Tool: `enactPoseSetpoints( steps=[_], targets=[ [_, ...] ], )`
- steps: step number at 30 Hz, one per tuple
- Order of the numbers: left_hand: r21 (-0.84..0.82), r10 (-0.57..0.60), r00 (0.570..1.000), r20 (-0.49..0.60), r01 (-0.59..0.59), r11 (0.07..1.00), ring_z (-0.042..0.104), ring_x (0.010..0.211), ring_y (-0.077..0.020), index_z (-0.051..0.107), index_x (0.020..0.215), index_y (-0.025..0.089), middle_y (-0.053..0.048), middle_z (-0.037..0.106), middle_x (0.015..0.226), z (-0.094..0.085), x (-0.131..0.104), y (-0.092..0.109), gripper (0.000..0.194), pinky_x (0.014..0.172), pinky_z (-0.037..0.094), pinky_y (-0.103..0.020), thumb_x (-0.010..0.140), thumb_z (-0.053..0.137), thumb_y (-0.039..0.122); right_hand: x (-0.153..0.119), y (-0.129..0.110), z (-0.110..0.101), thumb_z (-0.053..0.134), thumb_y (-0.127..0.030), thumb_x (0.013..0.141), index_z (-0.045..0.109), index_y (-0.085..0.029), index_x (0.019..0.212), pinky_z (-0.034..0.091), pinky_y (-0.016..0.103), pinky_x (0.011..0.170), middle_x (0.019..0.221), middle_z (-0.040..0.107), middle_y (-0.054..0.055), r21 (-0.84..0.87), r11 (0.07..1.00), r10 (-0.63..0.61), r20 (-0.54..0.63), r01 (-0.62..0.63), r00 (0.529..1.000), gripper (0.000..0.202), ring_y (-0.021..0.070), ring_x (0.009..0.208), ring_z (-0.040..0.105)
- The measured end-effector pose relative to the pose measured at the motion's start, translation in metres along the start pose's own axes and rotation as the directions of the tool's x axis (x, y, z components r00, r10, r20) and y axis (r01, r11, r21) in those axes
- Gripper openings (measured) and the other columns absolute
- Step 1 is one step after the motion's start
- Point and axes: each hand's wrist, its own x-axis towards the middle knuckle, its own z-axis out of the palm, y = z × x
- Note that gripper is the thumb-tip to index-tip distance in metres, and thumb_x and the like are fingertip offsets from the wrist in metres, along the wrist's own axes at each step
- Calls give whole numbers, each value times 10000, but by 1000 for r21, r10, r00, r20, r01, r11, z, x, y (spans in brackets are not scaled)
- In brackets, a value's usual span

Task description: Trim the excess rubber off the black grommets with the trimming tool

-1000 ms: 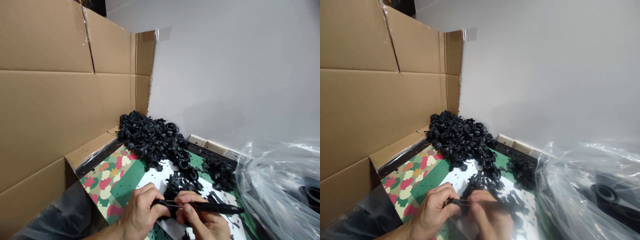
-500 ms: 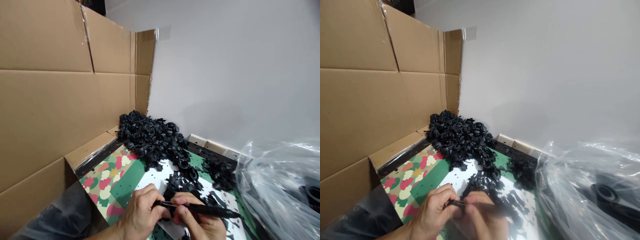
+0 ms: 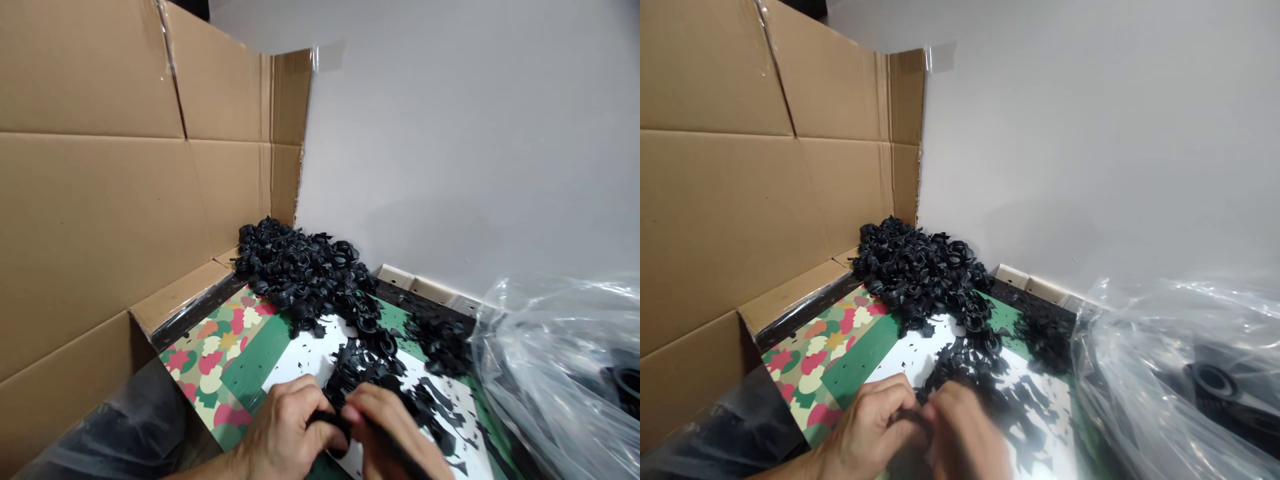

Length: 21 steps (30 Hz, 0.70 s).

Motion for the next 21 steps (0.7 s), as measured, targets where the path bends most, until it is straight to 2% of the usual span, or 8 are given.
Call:
enactPoseSetpoints(
  steps=[3, 6, 7, 9, 12, 16, 19, 21],
  targets=[
    [-46, 9, 999, -36, -10, 999, 569, 598, -121, 658, 646, 147, 11, 613, 640, 0, -1, 2, 140, 547, 396, -194, 643, 753, 44, 9, 7, -11, 628, -367, 821, 672, -217, 800, 452, 251, 491, 713, 664, 29, -26, 980, 191, -132, -195, 973, 157, 144, 508, 587],
    [-39, -3, 996, -93, -1, 999, 550, 580, -116, 660, 659, 143, 15, 609, 635, -1, -1, 0, 168, 534, 382, -199, 620, 764, 16, 16, 12, -19, 683, -520, 731, 678, -182, 806, 454, 286, 512, 525, 615, -3, 46, 873, 483, -225, -485, 846, 346, 183, 501, 594],
    [-31, 4, 995, -99, -7, 1000, 547, 578, -116, 660, 664, 142, 15, 607, 634, -1, 0, -1, 174, 533, 379, -201, 617, 765, 11, 17, 12, -20, 699, -548, 701, 678, -173, 812, 452, 292, 520, 504, 612, -5, 103, 836, 548, -225, -539, 806, 392, 191, 512, 598],
    [-12, 18, 994, -107, -20, 1000, 541, 579, -117, 660, 677, 140, 13, 605, 640, -2, 0, -4, 178, 533, 376, -204, 617, 769, 13, 18, 11, -19, 731, -563, 657, 673, -167, 811, 436, 282, 499, 504, 619, -8, 230, 784, 616, -177, -576, 768, 428, 173, 492, 578],
    [34, 22, 993, -116, -18, 999, 527, 566, -118, 656, 687, 142, 13, 597, 641, -3, 1, -5, 158, 524, 367, -212, 638, 774, 51, 16, 7, -14, 759, -547, 634, 663, -160, 786, 419, 270, 465, 588, 644, 7, 372, 742, 629, -95, -558, 772, 426, 133, 451, 529],
    [85, 32, 993, -116, -22, 996, 525, 558, -122, 656, 708, 145, 12, 590, 649, -5, 2, -7, 144, 517, 360, -220, 656, 780, 93, 14, 0, -9, 770, -521, 641, 660, -176, 744, 421, 252, 473, 715, 634, 5, 472, 718, 575, 14, -512, 818, 376, 102, 460, 518],
    [102, 38, 991, -127, -25, 994, 518, 553, -121, 658, 732, 148, 10, 589, 664, -6, 1, -8, 151, 512, 357, -223, 659, 788, 121, 16, -3, -10, 722, -515, 706, 650, -177, 675, 422, 252, 496, 664, 596, 12, 480, 748, 484, 79, -459, 871, 348, 123, 503, 527],
    [94, 33, 991, -132, -20, 995, 510, 552, -118, 661, 750, 154, 12, 587, 673, -7, 1, -9, 158, 512, 354, -222, 661, 789, 130, 18, -4, -11, 695, -518, 731, 625, -173, 642, 405, 247, 473, 658, 585, 18, 498, 719, 482, 144, -484, 864, 363, 124, 496, 515]
  ],
)
